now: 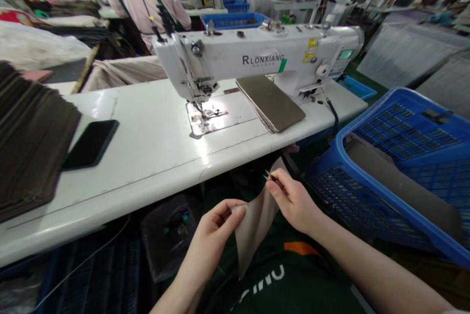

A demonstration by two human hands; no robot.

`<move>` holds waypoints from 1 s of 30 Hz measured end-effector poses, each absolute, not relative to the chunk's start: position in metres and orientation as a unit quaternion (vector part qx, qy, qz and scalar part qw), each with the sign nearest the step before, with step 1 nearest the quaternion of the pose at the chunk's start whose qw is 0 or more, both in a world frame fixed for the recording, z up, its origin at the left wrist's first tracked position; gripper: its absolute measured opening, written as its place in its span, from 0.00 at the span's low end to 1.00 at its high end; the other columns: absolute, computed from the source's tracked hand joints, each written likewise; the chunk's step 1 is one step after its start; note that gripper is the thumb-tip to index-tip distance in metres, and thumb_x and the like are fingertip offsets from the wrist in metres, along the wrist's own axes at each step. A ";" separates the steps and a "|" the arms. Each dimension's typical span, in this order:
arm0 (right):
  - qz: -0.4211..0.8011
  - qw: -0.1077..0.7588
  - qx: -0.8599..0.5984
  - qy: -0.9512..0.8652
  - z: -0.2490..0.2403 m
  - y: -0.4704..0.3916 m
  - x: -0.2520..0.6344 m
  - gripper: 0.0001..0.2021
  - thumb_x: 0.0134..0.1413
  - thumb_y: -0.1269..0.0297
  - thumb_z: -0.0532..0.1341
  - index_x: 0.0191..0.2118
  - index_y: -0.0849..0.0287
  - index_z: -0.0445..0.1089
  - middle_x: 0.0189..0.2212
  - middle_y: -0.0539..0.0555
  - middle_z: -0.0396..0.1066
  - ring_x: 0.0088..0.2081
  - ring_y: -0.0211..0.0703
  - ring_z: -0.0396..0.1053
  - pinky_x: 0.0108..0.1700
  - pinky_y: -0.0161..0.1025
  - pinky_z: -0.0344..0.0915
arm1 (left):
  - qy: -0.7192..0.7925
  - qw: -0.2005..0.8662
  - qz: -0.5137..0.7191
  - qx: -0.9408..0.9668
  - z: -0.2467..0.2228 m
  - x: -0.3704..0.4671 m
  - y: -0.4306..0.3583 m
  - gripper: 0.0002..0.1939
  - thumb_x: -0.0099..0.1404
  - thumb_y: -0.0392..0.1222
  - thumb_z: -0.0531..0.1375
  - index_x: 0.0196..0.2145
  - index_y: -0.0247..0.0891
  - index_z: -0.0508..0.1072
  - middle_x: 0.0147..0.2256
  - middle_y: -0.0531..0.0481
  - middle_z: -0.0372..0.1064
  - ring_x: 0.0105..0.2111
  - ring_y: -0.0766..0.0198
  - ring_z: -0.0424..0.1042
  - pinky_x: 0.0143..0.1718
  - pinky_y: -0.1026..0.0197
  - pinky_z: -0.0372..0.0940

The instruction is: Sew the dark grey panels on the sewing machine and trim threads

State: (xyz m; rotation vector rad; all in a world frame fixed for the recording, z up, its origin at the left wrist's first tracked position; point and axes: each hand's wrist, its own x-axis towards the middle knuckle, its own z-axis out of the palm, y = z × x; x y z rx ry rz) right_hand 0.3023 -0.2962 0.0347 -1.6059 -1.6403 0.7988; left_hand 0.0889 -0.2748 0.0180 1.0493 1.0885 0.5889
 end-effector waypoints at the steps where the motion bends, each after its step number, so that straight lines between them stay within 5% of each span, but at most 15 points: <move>1: 0.296 0.345 -0.618 -0.641 0.040 -0.291 0.303 0.12 0.68 0.54 0.50 0.39 0.57 0.60 0.25 0.45 0.59 0.26 0.35 0.59 0.30 0.33 0.54 | 0.482 0.695 0.264 0.463 0.018 0.088 -0.275 0.17 0.62 0.52 0.63 0.42 0.38 0.76 0.33 0.48 0.72 0.32 0.62 0.68 0.32 0.64 0.61; 12: 0.263 0.137 -0.543 -0.786 0.055 -0.246 0.288 0.17 0.61 0.49 0.58 0.31 0.58 0.69 0.23 0.47 0.66 0.27 0.36 0.63 0.29 0.34 0.50 | 0.431 0.780 0.299 0.340 0.008 0.067 -0.270 0.15 0.61 0.49 0.64 0.42 0.38 0.75 0.31 0.52 0.70 0.29 0.67 0.66 0.30 0.67 0.59; 19: 0.266 0.109 -0.538 -0.792 0.039 -0.249 0.271 0.17 0.63 0.52 0.57 0.27 0.58 0.65 0.22 0.47 0.65 0.26 0.36 0.62 0.28 0.34 0.46 | 0.440 0.772 0.343 0.305 -0.006 0.042 -0.273 0.17 0.63 0.50 0.63 0.45 0.37 0.75 0.34 0.48 0.71 0.32 0.65 0.70 0.34 0.65 0.65; 25: 0.272 0.089 -0.541 -0.791 0.035 -0.250 0.269 0.19 0.65 0.49 0.54 0.28 0.57 0.63 0.22 0.47 0.65 0.26 0.37 0.62 0.29 0.34 0.47 | 0.533 0.643 0.538 0.117 -0.044 -0.033 -0.260 0.15 0.58 0.30 0.62 0.45 0.34 0.73 0.40 0.43 0.72 0.34 0.64 0.73 0.36 0.64 0.71; 30: 0.285 0.080 -0.549 -0.782 0.026 -0.251 0.271 0.20 0.65 0.49 0.53 0.26 0.57 0.60 0.22 0.47 0.64 0.26 0.38 0.62 0.29 0.35 0.47 | 0.544 0.511 0.665 0.023 -0.061 -0.112 -0.251 0.21 0.53 0.25 0.56 0.45 0.36 0.68 0.45 0.43 0.69 0.45 0.64 0.72 0.47 0.64 0.70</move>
